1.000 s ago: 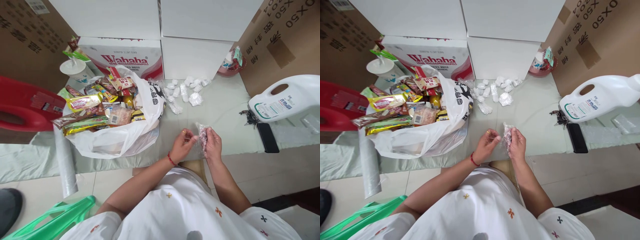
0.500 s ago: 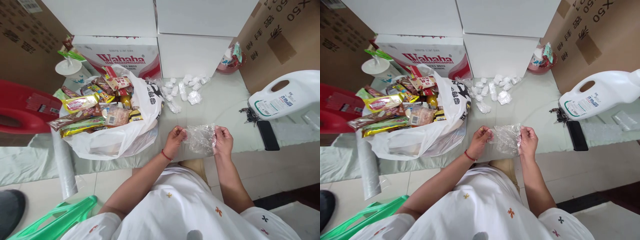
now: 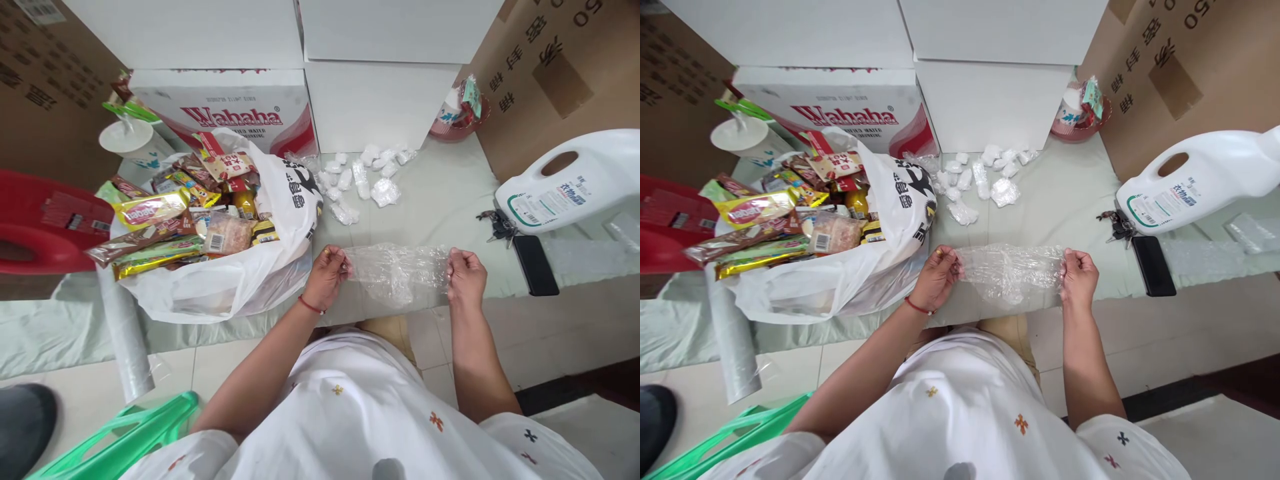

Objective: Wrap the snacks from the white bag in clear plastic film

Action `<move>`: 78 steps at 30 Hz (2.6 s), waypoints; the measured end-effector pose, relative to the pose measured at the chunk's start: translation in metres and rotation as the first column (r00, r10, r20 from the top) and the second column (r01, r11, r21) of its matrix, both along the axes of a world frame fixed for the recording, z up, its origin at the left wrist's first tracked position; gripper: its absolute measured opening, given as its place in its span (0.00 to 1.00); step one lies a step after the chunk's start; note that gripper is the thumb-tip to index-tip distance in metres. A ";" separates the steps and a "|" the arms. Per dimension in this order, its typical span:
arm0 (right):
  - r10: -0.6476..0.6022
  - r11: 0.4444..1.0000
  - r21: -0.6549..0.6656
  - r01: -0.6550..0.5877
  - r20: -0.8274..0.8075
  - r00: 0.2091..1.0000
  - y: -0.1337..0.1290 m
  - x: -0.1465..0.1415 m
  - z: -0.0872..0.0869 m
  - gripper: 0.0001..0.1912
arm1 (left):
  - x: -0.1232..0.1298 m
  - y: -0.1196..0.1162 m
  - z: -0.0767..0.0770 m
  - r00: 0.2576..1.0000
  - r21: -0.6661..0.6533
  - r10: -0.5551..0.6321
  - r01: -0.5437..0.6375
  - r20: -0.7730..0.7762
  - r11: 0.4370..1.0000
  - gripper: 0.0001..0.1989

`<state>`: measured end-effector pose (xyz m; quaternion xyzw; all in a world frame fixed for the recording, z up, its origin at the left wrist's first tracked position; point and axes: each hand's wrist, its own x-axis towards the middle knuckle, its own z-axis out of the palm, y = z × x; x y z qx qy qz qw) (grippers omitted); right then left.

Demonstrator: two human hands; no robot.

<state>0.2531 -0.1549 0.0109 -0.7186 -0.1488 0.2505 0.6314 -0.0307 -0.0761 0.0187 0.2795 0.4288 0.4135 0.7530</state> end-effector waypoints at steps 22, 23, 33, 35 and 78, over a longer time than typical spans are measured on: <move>0.389 0.904 -0.046 -0.426 0.505 0.771 -0.017 -0.056 0.048 0.11 | -0.010 -0.011 -0.002 0.978 0.086 -0.032 0.051 -0.206 0.995 0.23; 0.382 0.915 -0.063 -0.398 0.450 0.807 -0.013 -0.053 0.051 0.13 | -0.014 -0.011 -0.002 0.970 0.101 -0.089 0.114 -0.227 0.988 0.23; 0.333 0.941 0.019 -0.339 0.144 0.932 0.011 -0.054 0.063 0.16 | -0.042 0.001 0.011 0.930 0.242 -0.003 0.098 -0.367 0.965 0.26; 0.248 0.962 0.097 -0.253 0.064 0.967 0.014 -0.067 0.059 0.17 | -0.035 -0.015 0.009 0.951 0.154 -0.007 0.057 -0.308 0.986 0.29; 0.500 0.865 -0.121 -0.487 0.125 0.857 0.073 0.020 0.010 0.12 | -0.070 -0.033 0.002 0.837 -0.064 -0.366 0.374 -0.407 0.925 0.23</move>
